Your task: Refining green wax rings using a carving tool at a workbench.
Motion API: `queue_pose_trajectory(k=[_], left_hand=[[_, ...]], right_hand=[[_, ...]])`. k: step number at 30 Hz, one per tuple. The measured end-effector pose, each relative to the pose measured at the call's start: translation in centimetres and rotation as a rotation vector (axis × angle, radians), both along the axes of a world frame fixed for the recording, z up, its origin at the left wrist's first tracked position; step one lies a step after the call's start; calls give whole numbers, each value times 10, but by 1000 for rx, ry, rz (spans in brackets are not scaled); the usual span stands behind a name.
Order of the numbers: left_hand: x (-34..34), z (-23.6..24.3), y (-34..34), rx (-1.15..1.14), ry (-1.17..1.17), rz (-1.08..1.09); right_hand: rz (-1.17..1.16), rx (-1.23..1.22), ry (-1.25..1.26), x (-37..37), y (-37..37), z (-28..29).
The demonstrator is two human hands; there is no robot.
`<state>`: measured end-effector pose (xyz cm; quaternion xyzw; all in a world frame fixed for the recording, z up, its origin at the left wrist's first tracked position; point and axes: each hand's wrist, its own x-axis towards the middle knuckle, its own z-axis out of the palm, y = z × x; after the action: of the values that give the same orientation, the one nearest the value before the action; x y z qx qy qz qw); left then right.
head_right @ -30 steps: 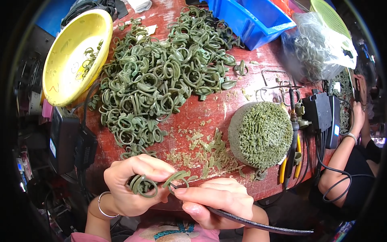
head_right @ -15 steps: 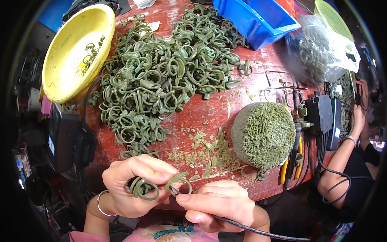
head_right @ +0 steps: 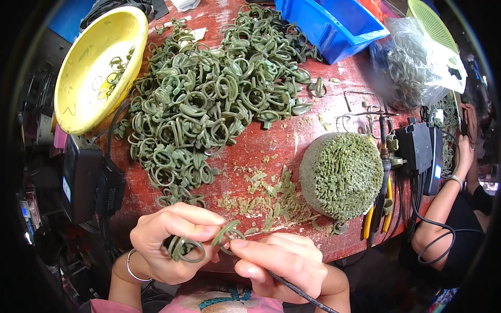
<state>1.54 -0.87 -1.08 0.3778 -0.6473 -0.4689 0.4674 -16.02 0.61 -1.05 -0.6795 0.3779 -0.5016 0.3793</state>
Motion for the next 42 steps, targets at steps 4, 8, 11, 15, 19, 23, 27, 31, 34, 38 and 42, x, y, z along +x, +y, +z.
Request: queue_pose_trajectory(k=[4,8,11,15,19,23,27,31,34,38,42], left_hand=[[2,4,0,-21,-57,16],[2,2,-1,-20,-22,2],[3,2,1,43,7,-4],[2,3,0,0,30,4],[0,7,4,134,64,98],[1,6,0,64,37,36],[-1,5,-1,173,124,-5],[2,3,1,315,199,-12],[3,3,-1,380,231,-44],[3,3,0,460,238,-39],[6,6,-3,508,245,-74]], right_hand=[[-87,9,-33,3,0,-4],[27,-5,-35,-5,-2,-5],[97,-23,-55,-5,-2,-5],[43,-45,3,-2,-1,-1],[21,-113,59,-1,-1,-6],[93,-101,113,-5,0,-5],[68,-113,171,-7,0,2],[1,-189,189,3,-3,-1],[-61,-212,182,7,-4,0],[-64,-237,198,6,-7,0],[-35,-240,227,6,-8,2]])
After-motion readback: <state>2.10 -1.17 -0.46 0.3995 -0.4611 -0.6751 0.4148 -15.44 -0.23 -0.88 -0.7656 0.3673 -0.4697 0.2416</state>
